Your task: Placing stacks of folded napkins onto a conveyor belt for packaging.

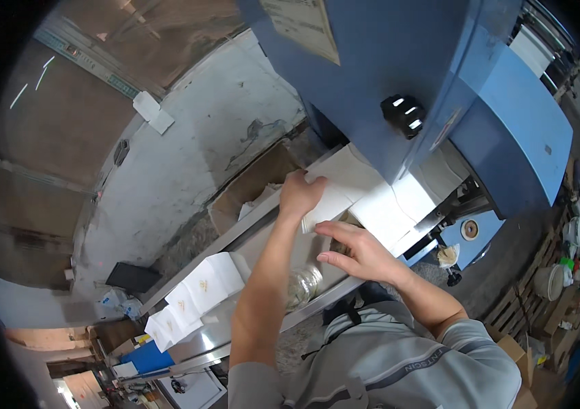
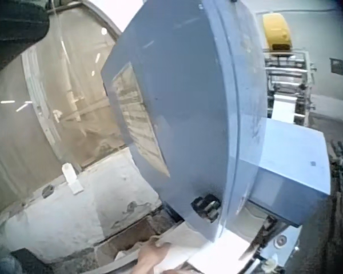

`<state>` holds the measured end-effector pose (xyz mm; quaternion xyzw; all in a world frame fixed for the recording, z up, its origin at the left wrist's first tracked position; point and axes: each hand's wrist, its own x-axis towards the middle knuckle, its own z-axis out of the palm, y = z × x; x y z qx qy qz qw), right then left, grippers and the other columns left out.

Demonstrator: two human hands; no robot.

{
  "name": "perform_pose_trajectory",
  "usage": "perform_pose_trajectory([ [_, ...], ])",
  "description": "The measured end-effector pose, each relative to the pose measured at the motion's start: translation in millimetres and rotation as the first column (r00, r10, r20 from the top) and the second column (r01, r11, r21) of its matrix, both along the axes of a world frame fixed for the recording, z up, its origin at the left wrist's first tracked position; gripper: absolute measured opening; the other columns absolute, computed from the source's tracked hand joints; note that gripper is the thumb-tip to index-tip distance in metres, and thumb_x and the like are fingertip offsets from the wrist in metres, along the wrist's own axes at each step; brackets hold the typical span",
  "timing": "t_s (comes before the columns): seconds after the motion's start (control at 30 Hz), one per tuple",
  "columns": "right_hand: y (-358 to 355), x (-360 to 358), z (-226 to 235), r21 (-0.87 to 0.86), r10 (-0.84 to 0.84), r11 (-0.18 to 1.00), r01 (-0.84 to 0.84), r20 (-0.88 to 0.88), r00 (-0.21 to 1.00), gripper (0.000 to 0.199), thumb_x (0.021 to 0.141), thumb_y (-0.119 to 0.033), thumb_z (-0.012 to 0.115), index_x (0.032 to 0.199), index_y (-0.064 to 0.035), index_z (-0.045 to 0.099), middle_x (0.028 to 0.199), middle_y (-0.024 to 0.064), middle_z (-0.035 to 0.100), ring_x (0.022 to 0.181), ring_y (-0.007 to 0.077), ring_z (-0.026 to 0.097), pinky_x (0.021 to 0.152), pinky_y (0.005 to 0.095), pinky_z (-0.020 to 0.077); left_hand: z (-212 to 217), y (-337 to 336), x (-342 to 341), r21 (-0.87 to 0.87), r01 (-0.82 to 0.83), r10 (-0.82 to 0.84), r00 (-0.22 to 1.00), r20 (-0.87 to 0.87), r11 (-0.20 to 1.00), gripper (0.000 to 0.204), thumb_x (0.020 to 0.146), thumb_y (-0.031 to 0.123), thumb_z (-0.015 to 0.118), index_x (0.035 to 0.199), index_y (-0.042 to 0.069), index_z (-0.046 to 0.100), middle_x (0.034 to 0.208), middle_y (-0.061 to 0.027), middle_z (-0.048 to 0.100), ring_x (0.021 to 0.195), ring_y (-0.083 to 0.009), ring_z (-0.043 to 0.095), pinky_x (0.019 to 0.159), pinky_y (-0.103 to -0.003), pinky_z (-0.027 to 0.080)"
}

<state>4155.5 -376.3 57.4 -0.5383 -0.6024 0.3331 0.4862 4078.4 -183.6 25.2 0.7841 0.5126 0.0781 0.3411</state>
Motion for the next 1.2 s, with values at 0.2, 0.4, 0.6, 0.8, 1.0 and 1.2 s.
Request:
perform_pose_trajectory([
  [0.2,6,-19,-7,0.019,0.057,0.998,-0.058,0.041,0.998,0.049,0.087,-0.026,0.071,0.125,0.0009,0.056,0.120,0.0191,0.062,0.097,0.0316,0.064,0.077,0.0364,0.0521,-1,3,-5,-0.043,-0.038,0.039,0.999,0.034,0.998,0.075,0.072,0.047,0.066,0.125,-0.007,0.058,0.119,-0.0291,0.062,0.116,-0.0388,0.059,0.099,-0.038,0.045],
  [0.4,5,-32,-7,0.029,0.064,0.997,-0.066,0.058,0.996,0.046,0.087,-0.024,0.071,0.123,0.0010,0.057,0.119,0.0194,0.062,0.101,0.0347,0.063,0.081,0.0380,0.0518,-1,3,-2,-0.011,-0.053,0.053,0.999,-0.012,0.999,0.067,0.071,0.042,0.068,0.119,-0.004,0.063,0.114,-0.0280,0.064,0.111,-0.0381,0.062,0.095,-0.038,0.048],
  [0.6,-1,-55,-21,0.121,0.050,0.989,-0.080,0.233,0.971,0.048,0.084,-0.028,0.070,0.119,0.0021,0.056,0.119,0.0205,0.059,0.111,0.0373,0.056,0.095,0.0426,0.0460,-4,7,-15,0.016,-0.092,0.091,0.995,0.039,0.996,0.052,0.068,0.032,0.068,0.107,-0.003,0.069,0.101,-0.0245,0.069,0.097,-0.0351,0.068,0.085,-0.039,0.052],
  [0.8,-8,-111,-36,-0.005,0.309,0.928,-0.373,0.569,0.762,0.074,0.071,-0.033,0.080,0.132,-0.0040,0.050,0.138,0.0235,0.042,0.130,0.0444,0.038,0.107,0.0515,0.0363,0,24,-116,-0.521,-0.169,0.458,0.738,0.496,0.837,0.039,0.080,0.006,0.054,0.117,-0.004,0.059,0.097,-0.0094,0.065,0.080,-0.0187,0.065,0.069,-0.032,0.056],
  [1.0,20,-125,-38,-0.004,0.205,0.960,-0.280,0.690,0.694,0.075,0.066,-0.023,0.078,0.133,-0.0072,0.047,0.132,0.0210,0.044,0.121,0.0393,0.043,0.100,0.0480,0.0401,49,13,-235,-0.433,-0.072,0.428,0.362,0.828,0.898,0.050,0.078,-0.002,0.050,0.127,-0.011,0.049,0.120,-0.0188,0.059,0.112,-0.0254,0.059,0.100,-0.036,0.047],
  [1.2,90,-75,-42,0.006,0.067,0.993,-0.117,0.790,0.609,0.067,0.063,-0.019,0.076,0.124,-0.0044,0.053,0.122,0.0214,0.050,0.118,0.0407,0.046,0.102,0.0492,0.0398,74,-70,-322,-0.413,-0.238,0.469,0.280,0.838,0.879,0.057,0.071,-0.001,0.051,0.127,-0.011,0.049,0.120,-0.0210,0.059,0.111,-0.0281,0.061,0.099,-0.038,0.049],
])
